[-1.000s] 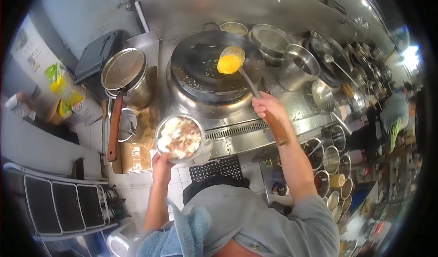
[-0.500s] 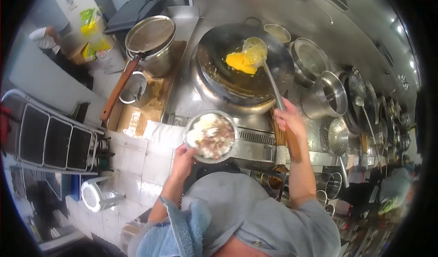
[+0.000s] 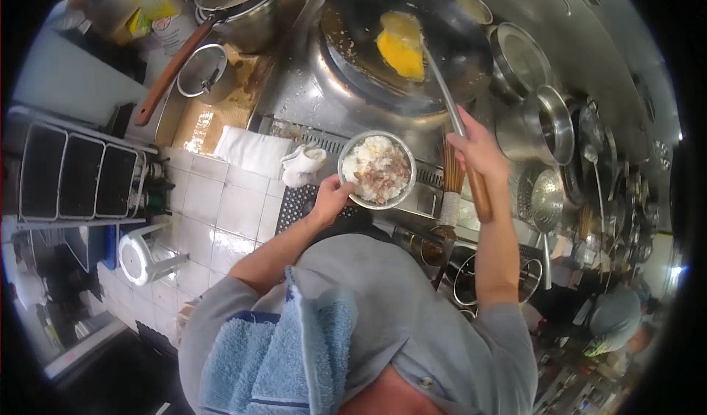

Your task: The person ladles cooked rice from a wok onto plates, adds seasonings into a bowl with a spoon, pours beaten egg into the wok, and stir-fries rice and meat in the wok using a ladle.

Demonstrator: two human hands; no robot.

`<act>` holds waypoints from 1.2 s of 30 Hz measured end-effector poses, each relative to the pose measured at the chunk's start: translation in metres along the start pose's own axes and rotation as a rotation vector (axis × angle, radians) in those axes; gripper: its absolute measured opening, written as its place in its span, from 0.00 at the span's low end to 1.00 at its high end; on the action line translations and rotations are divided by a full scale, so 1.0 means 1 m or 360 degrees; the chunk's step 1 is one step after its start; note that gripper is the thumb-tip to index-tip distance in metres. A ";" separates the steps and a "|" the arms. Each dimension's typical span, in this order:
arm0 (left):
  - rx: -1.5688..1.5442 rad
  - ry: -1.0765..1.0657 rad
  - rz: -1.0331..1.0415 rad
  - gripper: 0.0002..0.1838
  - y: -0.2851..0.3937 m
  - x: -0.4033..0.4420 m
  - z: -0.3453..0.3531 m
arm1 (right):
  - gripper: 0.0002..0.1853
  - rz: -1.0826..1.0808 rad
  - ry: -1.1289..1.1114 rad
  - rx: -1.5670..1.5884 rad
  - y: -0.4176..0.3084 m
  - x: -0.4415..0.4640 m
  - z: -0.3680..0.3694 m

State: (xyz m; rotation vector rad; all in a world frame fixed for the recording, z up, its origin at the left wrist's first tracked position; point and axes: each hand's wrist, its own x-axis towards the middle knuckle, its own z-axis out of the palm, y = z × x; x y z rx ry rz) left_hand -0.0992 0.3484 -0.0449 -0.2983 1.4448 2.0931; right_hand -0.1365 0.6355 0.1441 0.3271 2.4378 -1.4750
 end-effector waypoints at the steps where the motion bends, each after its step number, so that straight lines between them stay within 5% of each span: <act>1: 0.0083 -0.0027 -0.0003 0.11 0.003 0.000 -0.004 | 0.37 -0.0038 0.0117 -0.0172 0.006 0.005 0.010; 6: 0.0522 -0.0328 -0.0248 0.17 0.028 -0.001 -0.023 | 0.35 0.0084 0.0065 0.0015 -0.010 -0.042 0.004; 9: 0.0655 -0.0405 -0.0200 0.21 0.033 0.004 -0.029 | 0.35 0.0054 -0.0013 0.0427 -0.017 0.004 0.004; 13: 0.1312 -0.0273 0.0331 0.28 0.060 -0.001 -0.030 | 0.37 0.0121 0.0368 -0.0348 -0.035 -0.010 0.027; 15: 0.1737 -0.0207 0.0682 0.28 0.074 -0.008 -0.028 | 0.38 -0.0043 0.0274 -0.0378 -0.023 -0.018 0.020; 18: 0.1838 -0.0300 0.0863 0.24 0.113 -0.020 -0.019 | 0.38 0.0090 0.0011 0.0416 -0.037 -0.004 0.020; 22: 0.1837 -0.0436 0.1207 0.18 0.153 -0.003 -0.013 | 0.37 0.0046 0.0320 -0.0193 -0.029 0.035 0.030; 24: 0.1872 -0.0404 0.1289 0.15 0.164 0.006 -0.014 | 0.38 -0.0595 0.0480 -0.0711 0.017 0.003 0.025; 26: 0.1912 -0.0290 0.1252 0.14 0.161 0.014 -0.016 | 0.38 -0.0636 0.0327 -0.0663 0.009 0.003 0.010; 28: 0.1906 -0.0194 0.1271 0.10 0.148 0.020 -0.018 | 0.38 0.0003 -0.0120 0.0011 -0.040 -0.014 0.006; 32: 0.1860 -0.0246 0.1314 0.09 0.153 0.010 -0.009 | 0.39 -0.0152 0.0250 -0.0196 -0.017 0.041 0.016; 34: 0.1774 -0.0195 0.1352 0.10 0.152 0.004 -0.026 | 0.38 -0.1023 0.0589 -0.0750 0.039 0.017 0.005; 36: 0.1803 -0.0078 0.1314 0.11 0.149 0.005 -0.037 | 0.36 -0.1014 0.0492 -0.0611 0.040 0.009 -0.016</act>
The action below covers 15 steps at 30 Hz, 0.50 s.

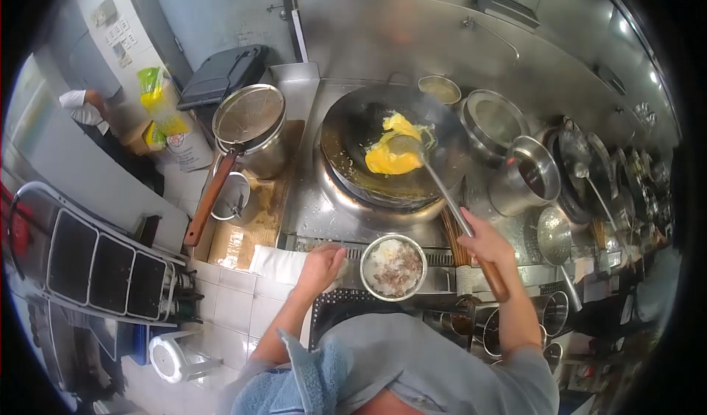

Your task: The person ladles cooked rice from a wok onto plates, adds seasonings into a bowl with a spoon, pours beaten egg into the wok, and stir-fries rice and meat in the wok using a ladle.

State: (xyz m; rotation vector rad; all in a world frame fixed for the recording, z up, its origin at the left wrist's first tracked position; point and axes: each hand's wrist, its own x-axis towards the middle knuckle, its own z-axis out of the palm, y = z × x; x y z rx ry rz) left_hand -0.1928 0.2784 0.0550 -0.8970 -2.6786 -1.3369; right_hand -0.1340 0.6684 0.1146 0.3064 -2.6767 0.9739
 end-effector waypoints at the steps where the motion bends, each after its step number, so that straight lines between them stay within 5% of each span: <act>1: 0.0022 -0.0010 -0.0069 0.11 -0.003 -0.010 0.002 | 0.34 0.0506 -0.0242 0.0476 -0.027 0.001 -0.020; 2: 0.0066 -0.0044 -0.0088 0.09 -0.005 -0.012 0.006 | 0.33 0.1021 -0.0483 0.0973 -0.044 0.001 -0.026; 3: 0.0039 -0.0002 -0.0043 0.08 0.000 -0.009 0.010 | 0.33 0.0962 -0.0622 0.1212 -0.042 0.023 -0.025; 7: -0.0057 -0.0002 -0.0038 0.14 0.029 0.001 0.018 | 0.35 0.0565 -0.0149 0.0256 -0.015 0.016 0.022; 9: -0.0154 0.0042 -0.0040 0.14 0.035 0.001 0.018 | 0.36 0.0543 -0.0146 0.0144 -0.013 0.007 0.016; 11: -0.0172 0.0000 -0.0137 0.14 0.026 -0.005 0.033 | 0.37 0.0815 -0.0522 0.0655 -0.042 0.003 -0.024; 15: -0.0127 -0.0237 -0.0039 0.13 0.039 -0.011 0.039 | 0.38 0.0656 -0.0364 0.0223 -0.048 0.064 0.018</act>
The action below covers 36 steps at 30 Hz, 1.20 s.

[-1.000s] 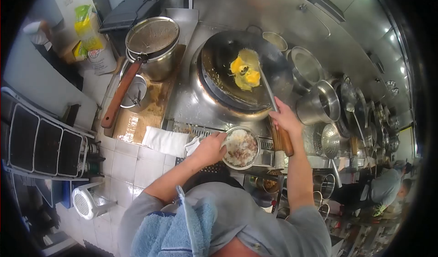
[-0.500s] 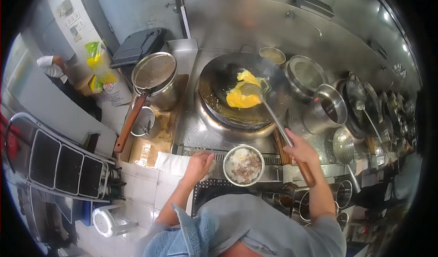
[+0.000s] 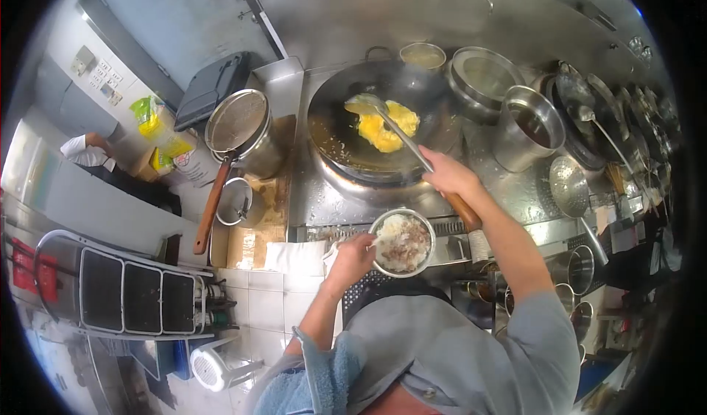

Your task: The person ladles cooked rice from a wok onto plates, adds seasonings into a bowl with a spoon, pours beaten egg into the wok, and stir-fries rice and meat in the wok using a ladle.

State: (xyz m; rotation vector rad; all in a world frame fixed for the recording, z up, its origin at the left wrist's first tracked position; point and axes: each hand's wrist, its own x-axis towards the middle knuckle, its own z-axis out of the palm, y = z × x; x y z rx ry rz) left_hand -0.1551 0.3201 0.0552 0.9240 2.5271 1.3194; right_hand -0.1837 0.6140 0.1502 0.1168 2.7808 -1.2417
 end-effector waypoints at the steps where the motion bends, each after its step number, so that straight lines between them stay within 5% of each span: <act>1: -0.0006 -0.0043 0.0025 0.13 0.007 0.001 -0.001 | 0.38 0.0028 -0.0055 -0.0015 -0.002 0.003 0.003; 9: -0.0010 0.0023 -0.0121 0.09 0.004 -0.021 -0.006 | 0.39 -0.0257 -0.0350 -0.0488 -0.008 -0.053 -0.022; 11: -0.0031 0.0030 -0.0171 0.10 0.000 -0.034 -0.012 | 0.40 -0.0074 -0.0561 -0.0563 -0.027 -0.089 -0.053; 14: -0.0221 0.0151 -0.0263 0.11 0.003 -0.045 -0.017 | 0.39 -0.0314 -0.0456 -0.0833 0.006 -0.122 -0.084; 17: -0.0244 0.0202 -0.0348 0.11 0.001 -0.045 -0.015 | 0.39 -0.0204 -0.0428 -0.0924 0.010 -0.112 -0.088; 23: -0.0029 0.0151 -0.0246 0.11 0.025 -0.013 -0.004 | 0.38 -0.0323 -0.0347 -0.0465 0.015 -0.043 -0.030; 29: -0.0098 0.0046 -0.0355 0.10 0.004 -0.012 -0.030 | 0.38 -0.0201 -0.0416 -0.0756 0.015 -0.118 -0.078; 31: 0.0005 0.0032 -0.0364 0.09 -0.007 -0.008 -0.032 | 0.41 0.0120 -0.0486 -0.0880 0.009 -0.106 -0.082; 36: 0.0128 -0.0104 -0.0071 0.07 -0.027 0.047 -0.027 | 0.37 0.0222 -0.0095 -0.0625 0.019 -0.053 -0.019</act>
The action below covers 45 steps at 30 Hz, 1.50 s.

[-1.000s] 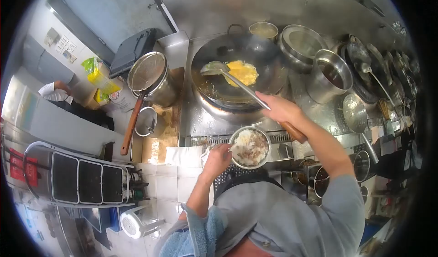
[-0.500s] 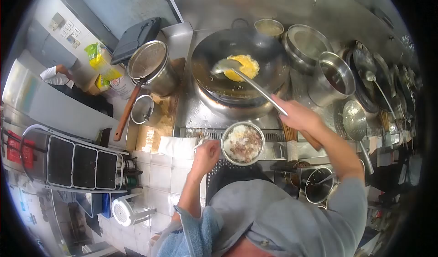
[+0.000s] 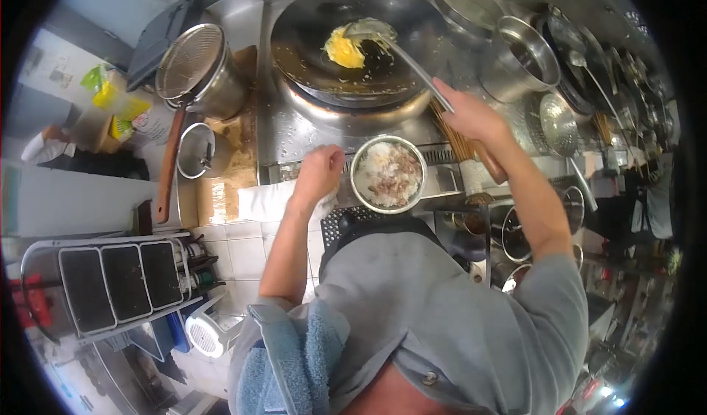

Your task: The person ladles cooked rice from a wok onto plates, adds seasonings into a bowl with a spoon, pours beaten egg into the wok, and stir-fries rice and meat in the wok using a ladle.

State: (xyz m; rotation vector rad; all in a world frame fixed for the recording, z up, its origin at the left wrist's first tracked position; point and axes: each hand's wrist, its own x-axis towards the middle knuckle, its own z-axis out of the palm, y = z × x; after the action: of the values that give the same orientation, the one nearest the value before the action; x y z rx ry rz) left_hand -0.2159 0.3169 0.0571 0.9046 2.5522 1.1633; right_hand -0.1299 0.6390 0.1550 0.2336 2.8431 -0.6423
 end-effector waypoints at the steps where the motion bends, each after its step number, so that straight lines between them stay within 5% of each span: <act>1: 0.0011 -0.0042 0.0063 0.09 -0.014 0.006 0.007 | 0.37 0.0047 -0.0029 0.0059 -0.007 -0.009 0.004; 9: 0.0045 -0.0640 0.0163 0.10 -0.045 0.047 0.038 | 0.39 0.0058 0.0162 0.0212 -0.040 0.033 0.029; 16: -0.0102 -0.0737 0.0114 0.11 -0.054 0.066 0.043 | 0.40 0.0161 -0.0280 0.0864 -0.049 -0.028 0.003; 19: -0.0042 -0.0715 0.0073 0.11 -0.053 0.062 0.048 | 0.40 0.0131 0.0091 0.0586 -0.047 0.021 0.018; 23: 0.0026 -0.0854 -0.0014 0.10 -0.041 0.063 0.044 | 0.40 0.0086 -0.0057 0.1010 -0.048 0.036 0.028; 26: -0.0143 -0.0840 -0.0165 0.09 -0.065 0.056 0.058 | 0.39 0.0031 -0.0377 0.1064 -0.018 -0.014 0.010; 31: -0.0250 -0.0791 -0.0622 0.14 -0.030 0.035 0.054 | 0.39 0.0093 0.0110 0.0846 -0.015 0.023 0.022; 38: -0.0079 -0.0349 -0.0337 0.15 -0.033 0.011 0.085 | 0.37 -0.0036 -0.0257 0.1226 0.003 -0.021 0.016; 45: -0.0001 -0.0277 -0.0347 0.17 -0.018 -0.007 0.080 | 0.37 0.0055 0.0120 0.0851 -0.030 0.044 0.029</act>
State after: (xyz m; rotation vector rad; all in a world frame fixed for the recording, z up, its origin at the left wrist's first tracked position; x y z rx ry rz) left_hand -0.1862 0.3535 -0.0103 0.6741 2.4368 0.9773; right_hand -0.1733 0.6040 0.1312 0.3950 2.6670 -1.4026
